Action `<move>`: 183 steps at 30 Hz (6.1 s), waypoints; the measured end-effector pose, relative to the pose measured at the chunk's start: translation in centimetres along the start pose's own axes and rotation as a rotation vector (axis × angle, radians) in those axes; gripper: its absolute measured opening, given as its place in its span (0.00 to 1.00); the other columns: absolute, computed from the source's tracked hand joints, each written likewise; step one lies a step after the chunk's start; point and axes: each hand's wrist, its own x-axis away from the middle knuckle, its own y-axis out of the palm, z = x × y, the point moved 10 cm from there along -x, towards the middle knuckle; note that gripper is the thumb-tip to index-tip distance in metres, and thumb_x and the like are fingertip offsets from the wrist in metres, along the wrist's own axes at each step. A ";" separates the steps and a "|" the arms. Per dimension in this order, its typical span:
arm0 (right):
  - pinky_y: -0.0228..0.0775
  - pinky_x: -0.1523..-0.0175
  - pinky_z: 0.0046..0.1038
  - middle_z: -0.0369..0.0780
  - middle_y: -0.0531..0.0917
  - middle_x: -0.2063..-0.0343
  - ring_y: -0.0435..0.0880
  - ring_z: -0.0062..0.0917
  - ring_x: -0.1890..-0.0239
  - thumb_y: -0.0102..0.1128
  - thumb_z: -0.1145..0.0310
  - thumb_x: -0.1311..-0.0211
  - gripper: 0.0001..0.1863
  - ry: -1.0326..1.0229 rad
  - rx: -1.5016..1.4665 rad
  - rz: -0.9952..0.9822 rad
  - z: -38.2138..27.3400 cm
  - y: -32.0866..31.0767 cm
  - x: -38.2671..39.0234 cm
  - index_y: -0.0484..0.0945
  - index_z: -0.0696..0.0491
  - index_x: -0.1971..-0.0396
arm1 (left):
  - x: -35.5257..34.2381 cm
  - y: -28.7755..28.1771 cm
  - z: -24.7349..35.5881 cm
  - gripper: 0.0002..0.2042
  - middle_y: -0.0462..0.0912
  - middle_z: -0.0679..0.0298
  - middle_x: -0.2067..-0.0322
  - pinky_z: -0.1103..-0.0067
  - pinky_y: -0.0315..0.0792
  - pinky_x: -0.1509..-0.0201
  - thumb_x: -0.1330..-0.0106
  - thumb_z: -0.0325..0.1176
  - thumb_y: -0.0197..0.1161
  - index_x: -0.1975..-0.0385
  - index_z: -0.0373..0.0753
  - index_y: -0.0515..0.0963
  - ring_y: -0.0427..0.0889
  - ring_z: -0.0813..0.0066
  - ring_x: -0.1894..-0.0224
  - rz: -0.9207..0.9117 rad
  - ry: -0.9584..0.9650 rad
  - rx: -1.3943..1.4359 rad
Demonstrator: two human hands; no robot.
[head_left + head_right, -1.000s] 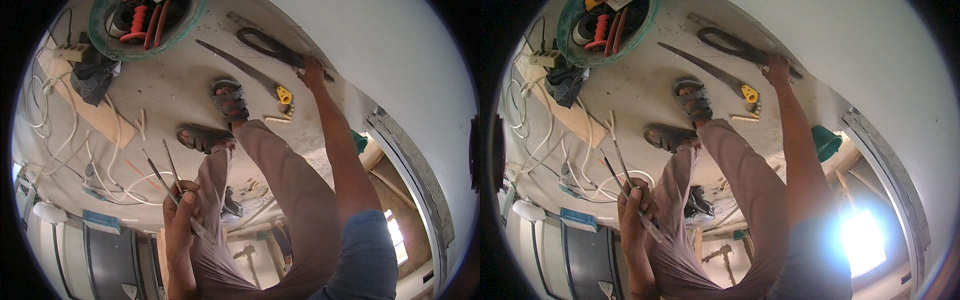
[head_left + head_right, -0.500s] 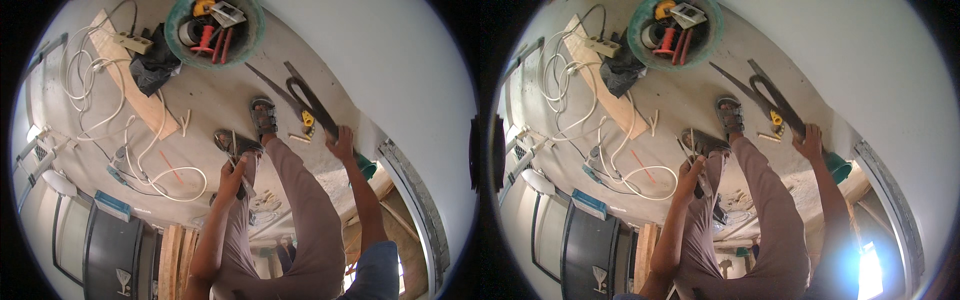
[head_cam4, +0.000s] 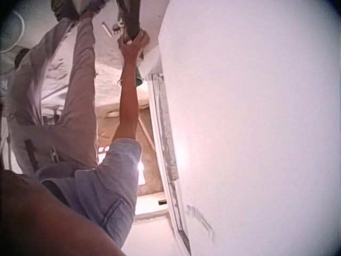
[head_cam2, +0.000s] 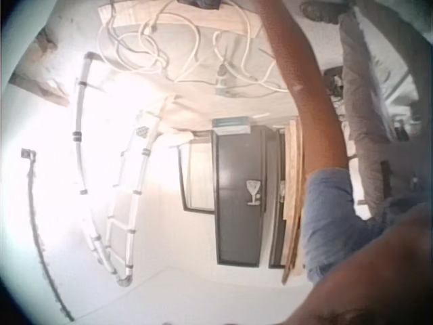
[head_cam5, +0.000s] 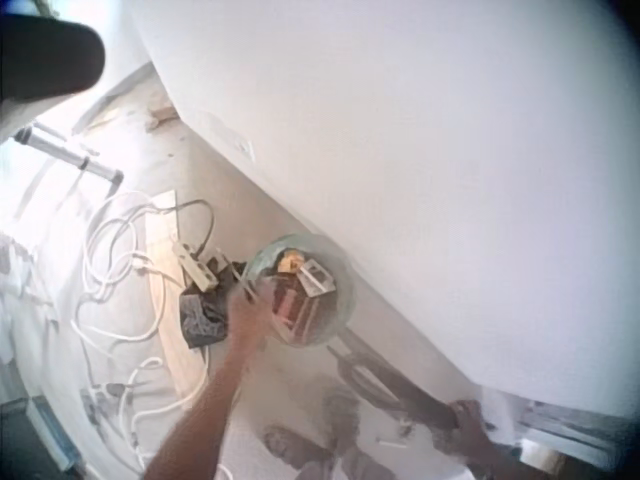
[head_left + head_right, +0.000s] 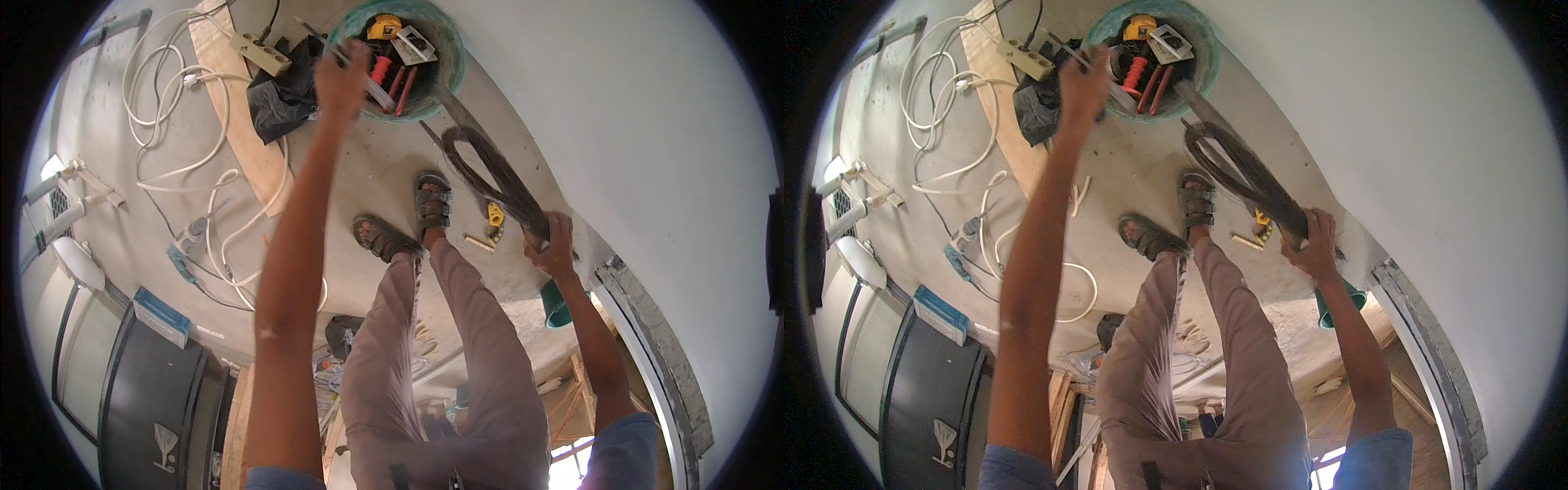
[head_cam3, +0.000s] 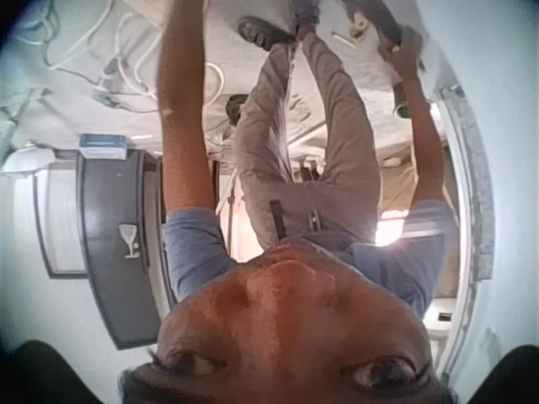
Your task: The person uses a wooden board to smooth plaster over a groove in a concrete ceiling, then climbs down from a scaffold, gathers tools from a bucket on the floor, and picks up a black bag containing electrical components.
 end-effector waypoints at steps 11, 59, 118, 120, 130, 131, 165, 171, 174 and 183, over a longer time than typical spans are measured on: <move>0.57 0.39 0.47 0.51 0.68 0.50 0.65 0.48 0.44 0.71 0.53 0.61 0.41 -0.019 0.005 0.167 -6.2 3.9 -19.3 0.68 0.58 0.45 | 9.4 -3.4 -7.5 0.16 0.73 0.71 0.80 0.81 0.62 0.73 0.38 0.45 0.60 0.70 0.36 0.81 0.69 0.82 0.78 0.101 -0.488 0.306; 0.74 0.61 0.42 0.50 0.81 0.72 0.81 0.48 0.66 0.72 0.61 0.56 0.31 0.139 0.081 -0.285 -2.6 -0.8 -10.8 0.70 0.56 0.53 | 50.9 0.0 -9.7 0.20 0.75 0.63 0.68 0.77 0.73 0.71 0.40 0.29 0.53 0.46 0.36 0.68 0.75 0.74 0.74 -0.025 -1.484 0.900; 0.68 0.69 0.30 0.40 0.78 0.81 0.76 0.26 0.77 0.62 0.63 0.43 0.13 0.068 -0.197 0.068 -8.4 11.6 -24.7 0.77 0.59 0.71 | 54.9 -4.0 -13.8 0.11 0.71 0.67 0.75 0.77 0.73 0.74 0.36 0.37 0.62 0.60 0.41 0.70 0.73 0.76 0.78 0.496 -1.400 1.287; 0.69 0.68 0.31 0.40 0.78 0.81 0.78 0.29 0.77 0.62 0.64 0.44 0.12 0.065 -0.121 0.204 -9.9 11.6 -24.4 0.78 0.59 0.71 | 54.4 -3.9 -13.5 0.11 0.71 0.66 0.74 0.77 0.73 0.74 0.36 0.37 0.62 0.60 0.41 0.71 0.73 0.76 0.78 0.503 -1.394 1.259; 0.71 0.56 0.36 0.46 0.78 0.71 0.79 0.40 0.65 0.60 0.67 0.43 0.09 -0.157 -0.154 0.021 -19.0 14.5 -18.4 0.77 0.56 0.66 | 52.3 -2.1 -11.9 0.08 0.74 0.67 0.76 0.77 0.74 0.76 0.37 0.35 0.62 0.63 0.40 0.72 0.74 0.77 0.79 0.497 -1.383 1.220; 0.70 0.53 0.37 0.46 0.78 0.69 0.78 0.43 0.62 0.59 0.68 0.44 0.09 -0.200 -0.114 -0.068 -20.5 16.3 -18.5 0.76 0.56 0.65 | 52.3 -2.2 -11.8 0.08 0.73 0.67 0.76 0.78 0.74 0.75 0.37 0.35 0.62 0.62 0.41 0.72 0.74 0.77 0.79 0.503 -1.378 1.221; 0.72 0.61 0.26 0.41 0.83 0.74 0.82 0.23 0.70 0.65 0.63 0.43 0.11 -0.357 -0.199 -0.023 -43.8 -7.8 -34.2 0.82 0.57 0.69 | 49.6 -16.4 -13.3 0.12 0.76 0.63 0.81 0.76 0.72 0.79 0.34 0.39 0.59 0.68 0.35 0.74 0.77 0.73 0.83 0.657 -1.095 0.833; 0.72 0.54 0.34 0.45 0.83 0.66 0.83 0.37 0.61 0.61 0.64 0.42 0.10 -0.385 0.179 0.152 -42.5 -9.1 -49.1 0.82 0.56 0.68 | 43.8 -21.0 -14.7 0.09 0.74 0.65 0.81 0.77 0.72 0.80 0.35 0.34 0.55 0.71 0.35 0.73 0.77 0.74 0.82 0.747 -1.138 0.858; 0.69 0.48 0.39 0.46 0.80 0.58 0.78 0.41 0.51 0.60 0.64 0.43 0.10 -0.417 0.317 0.295 -44.1 -6.9 -52.1 0.82 0.53 0.66 | 37.9 -20.4 -15.9 0.08 0.72 0.67 0.81 0.80 0.68 0.81 0.36 0.34 0.55 0.72 0.37 0.73 0.71 0.76 0.84 0.790 -1.129 0.903; 0.69 0.48 0.37 0.47 0.80 0.65 0.78 0.42 0.56 0.55 0.68 0.42 0.10 -0.936 -0.020 -0.547 -54.9 16.6 -48.3 0.79 0.55 0.63 | 16.0 -15.1 -17.3 0.19 0.72 0.69 0.82 0.80 0.69 0.77 0.30 0.47 0.54 0.67 0.34 0.78 0.73 0.79 0.82 0.611 -1.117 0.666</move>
